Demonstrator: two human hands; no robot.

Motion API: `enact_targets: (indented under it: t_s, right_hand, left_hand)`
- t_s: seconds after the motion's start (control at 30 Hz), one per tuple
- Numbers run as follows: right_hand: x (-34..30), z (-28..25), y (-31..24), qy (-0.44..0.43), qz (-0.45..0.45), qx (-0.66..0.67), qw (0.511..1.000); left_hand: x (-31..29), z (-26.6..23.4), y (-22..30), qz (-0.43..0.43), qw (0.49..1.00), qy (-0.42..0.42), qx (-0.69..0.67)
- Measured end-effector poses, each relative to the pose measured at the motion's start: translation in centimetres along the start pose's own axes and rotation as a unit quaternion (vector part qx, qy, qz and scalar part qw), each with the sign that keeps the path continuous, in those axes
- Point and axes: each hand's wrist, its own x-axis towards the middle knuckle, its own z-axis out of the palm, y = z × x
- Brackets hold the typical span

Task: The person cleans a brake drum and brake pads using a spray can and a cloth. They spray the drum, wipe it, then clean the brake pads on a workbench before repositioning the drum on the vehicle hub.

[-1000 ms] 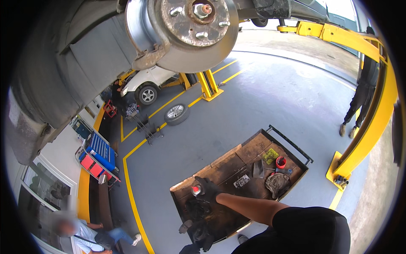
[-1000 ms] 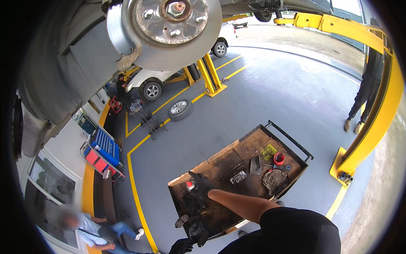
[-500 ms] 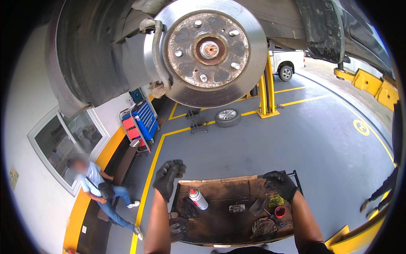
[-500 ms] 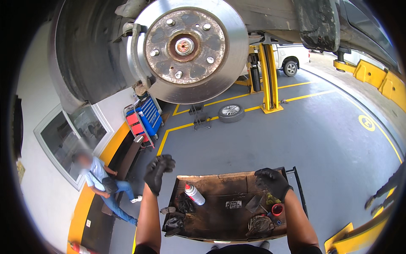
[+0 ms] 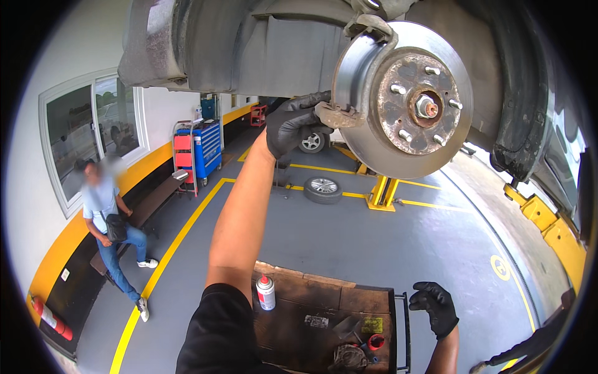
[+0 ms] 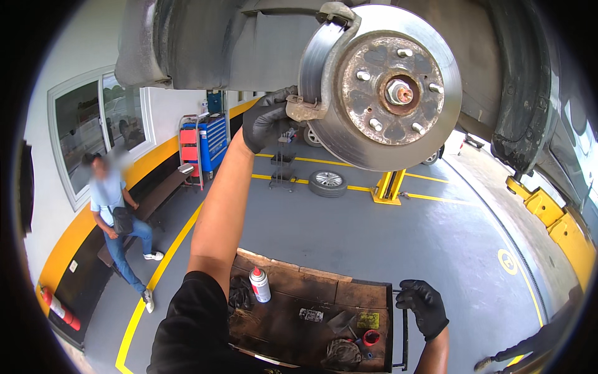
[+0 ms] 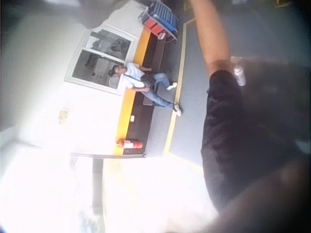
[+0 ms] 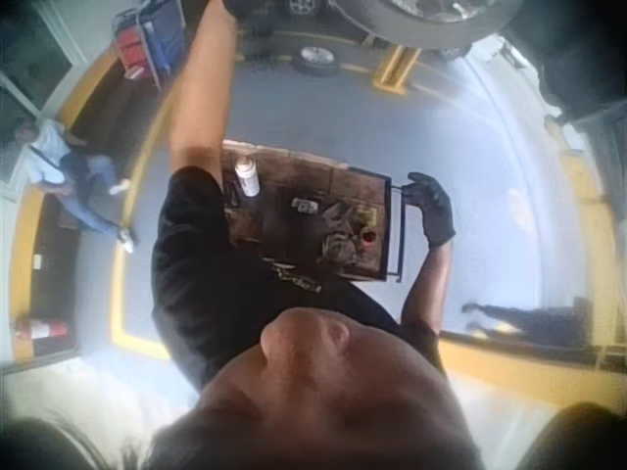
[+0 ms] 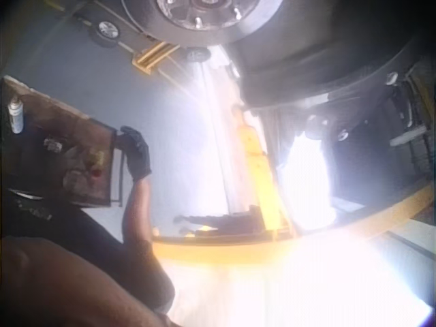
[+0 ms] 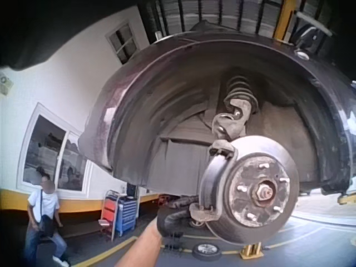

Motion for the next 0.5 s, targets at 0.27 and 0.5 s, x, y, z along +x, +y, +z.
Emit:
enact_targets:
  t_s: [0.27,0.5]
  right_hand:
    - [-1.1,21.9,-21.4,0.108,-0.474,-0.464,0.740]
    - [11.2,34.4,-29.6,0.173,-0.364,-0.857,0.322]
  left_hand:
    - [2.3,-1.8,-1.9,0.011,0.996,-0.049,0.080]
    - [3.3,-2.8,-2.4,0.070,0.974,-0.052,0.208]
